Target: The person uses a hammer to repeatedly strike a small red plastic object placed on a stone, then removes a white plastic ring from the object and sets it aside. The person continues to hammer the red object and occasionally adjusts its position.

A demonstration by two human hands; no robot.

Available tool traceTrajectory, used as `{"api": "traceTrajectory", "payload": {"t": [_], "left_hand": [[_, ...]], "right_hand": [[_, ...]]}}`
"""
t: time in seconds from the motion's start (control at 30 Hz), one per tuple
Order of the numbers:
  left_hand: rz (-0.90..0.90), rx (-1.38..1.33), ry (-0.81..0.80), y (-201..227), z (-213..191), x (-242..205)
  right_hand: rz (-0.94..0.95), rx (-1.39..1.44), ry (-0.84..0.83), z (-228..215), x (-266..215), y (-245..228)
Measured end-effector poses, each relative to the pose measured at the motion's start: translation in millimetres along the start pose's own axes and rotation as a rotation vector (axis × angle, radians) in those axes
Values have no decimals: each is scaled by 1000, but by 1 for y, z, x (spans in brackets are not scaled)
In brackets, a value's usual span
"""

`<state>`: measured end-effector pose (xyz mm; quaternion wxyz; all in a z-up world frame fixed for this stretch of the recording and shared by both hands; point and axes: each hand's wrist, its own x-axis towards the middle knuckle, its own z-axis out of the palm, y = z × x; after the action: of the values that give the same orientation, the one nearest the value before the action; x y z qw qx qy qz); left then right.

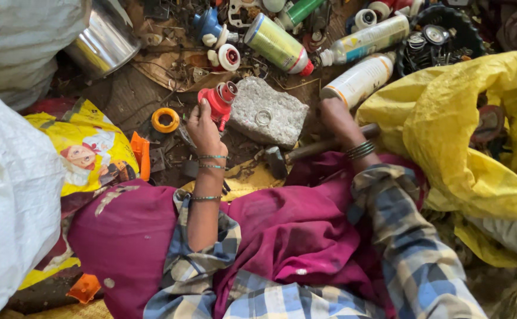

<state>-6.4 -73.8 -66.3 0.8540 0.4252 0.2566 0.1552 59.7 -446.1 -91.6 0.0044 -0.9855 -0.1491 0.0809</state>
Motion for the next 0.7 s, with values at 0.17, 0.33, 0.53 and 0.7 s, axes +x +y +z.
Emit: {"api": "traceTrajectory", "payload": {"t": [0.17, 0.33, 0.53, 0.7], "left_hand": [[-35, -24, -46, -1, 8, -1], [-4, 0, -114, -10, 8, -1], [-16, 6, -103, -15, 8, 1], [-31, -4, -82, -14, 5, 1]], "right_hand": [[70, -20, -38, 67, 13, 24], [77, 33, -16, 84, 14, 27], [125, 22, 53, 80, 9, 28], [34, -12, 232, 80, 3, 20]]}}
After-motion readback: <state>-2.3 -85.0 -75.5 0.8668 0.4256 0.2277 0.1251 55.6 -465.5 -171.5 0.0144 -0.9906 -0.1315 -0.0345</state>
